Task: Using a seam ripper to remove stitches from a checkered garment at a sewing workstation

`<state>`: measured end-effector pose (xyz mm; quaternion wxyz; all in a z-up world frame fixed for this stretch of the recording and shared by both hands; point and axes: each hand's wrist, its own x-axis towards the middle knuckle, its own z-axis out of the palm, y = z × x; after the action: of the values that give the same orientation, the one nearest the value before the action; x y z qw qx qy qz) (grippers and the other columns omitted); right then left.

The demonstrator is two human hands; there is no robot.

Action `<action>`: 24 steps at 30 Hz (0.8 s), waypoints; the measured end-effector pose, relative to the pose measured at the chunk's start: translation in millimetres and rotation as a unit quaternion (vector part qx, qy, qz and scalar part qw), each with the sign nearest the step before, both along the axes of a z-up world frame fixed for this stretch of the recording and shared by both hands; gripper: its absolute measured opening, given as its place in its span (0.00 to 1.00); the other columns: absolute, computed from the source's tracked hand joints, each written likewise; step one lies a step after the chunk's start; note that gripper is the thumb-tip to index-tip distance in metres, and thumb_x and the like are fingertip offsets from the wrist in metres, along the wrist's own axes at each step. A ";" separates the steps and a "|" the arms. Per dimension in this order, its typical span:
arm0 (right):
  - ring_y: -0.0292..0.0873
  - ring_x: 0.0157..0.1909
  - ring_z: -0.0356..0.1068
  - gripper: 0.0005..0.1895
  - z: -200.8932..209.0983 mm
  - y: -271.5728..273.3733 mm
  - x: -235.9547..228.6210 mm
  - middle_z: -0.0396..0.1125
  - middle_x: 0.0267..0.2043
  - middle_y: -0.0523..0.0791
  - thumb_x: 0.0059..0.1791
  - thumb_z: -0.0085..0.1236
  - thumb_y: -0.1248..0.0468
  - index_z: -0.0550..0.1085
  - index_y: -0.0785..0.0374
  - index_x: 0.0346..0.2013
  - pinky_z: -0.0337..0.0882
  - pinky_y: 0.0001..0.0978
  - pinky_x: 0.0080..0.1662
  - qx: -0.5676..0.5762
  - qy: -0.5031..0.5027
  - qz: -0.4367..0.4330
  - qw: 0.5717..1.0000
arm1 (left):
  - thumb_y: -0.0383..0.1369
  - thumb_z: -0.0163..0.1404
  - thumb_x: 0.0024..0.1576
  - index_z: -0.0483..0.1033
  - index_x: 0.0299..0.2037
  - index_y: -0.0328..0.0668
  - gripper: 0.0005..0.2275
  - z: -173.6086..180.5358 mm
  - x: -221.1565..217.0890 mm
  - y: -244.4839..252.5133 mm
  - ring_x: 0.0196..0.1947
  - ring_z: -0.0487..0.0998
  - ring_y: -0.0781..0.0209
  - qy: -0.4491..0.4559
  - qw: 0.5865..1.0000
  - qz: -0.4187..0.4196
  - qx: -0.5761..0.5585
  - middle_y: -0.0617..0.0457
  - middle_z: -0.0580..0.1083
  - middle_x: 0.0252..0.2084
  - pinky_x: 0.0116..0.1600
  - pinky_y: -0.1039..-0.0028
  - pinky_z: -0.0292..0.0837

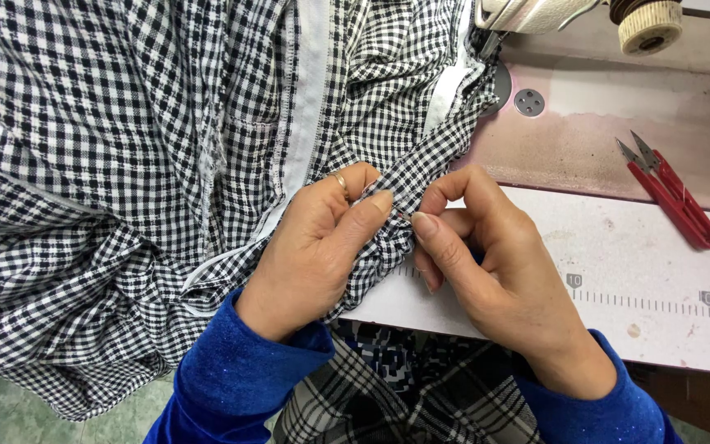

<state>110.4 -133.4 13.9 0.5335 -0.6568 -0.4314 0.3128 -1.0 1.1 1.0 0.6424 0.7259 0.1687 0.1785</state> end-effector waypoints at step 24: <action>0.30 0.25 0.53 0.09 24.7 -18.5 -2.1 0.64 0.32 0.38 0.49 0.56 0.64 0.74 0.59 0.44 0.55 0.20 0.30 0.015 -0.225 -0.100 0.969 | 0.35 0.40 0.62 0.61 0.26 0.50 0.10 4.7 -12.8 -9.0 0.25 0.54 0.74 -0.012 1.000 -0.019 -0.017 0.66 0.55 0.24 0.31 0.78 0.52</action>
<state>108.3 -151.9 38.6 0.4607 -0.7420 -0.4775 0.0954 -13.8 -8.0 5.7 0.6600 0.7157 0.1502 0.1721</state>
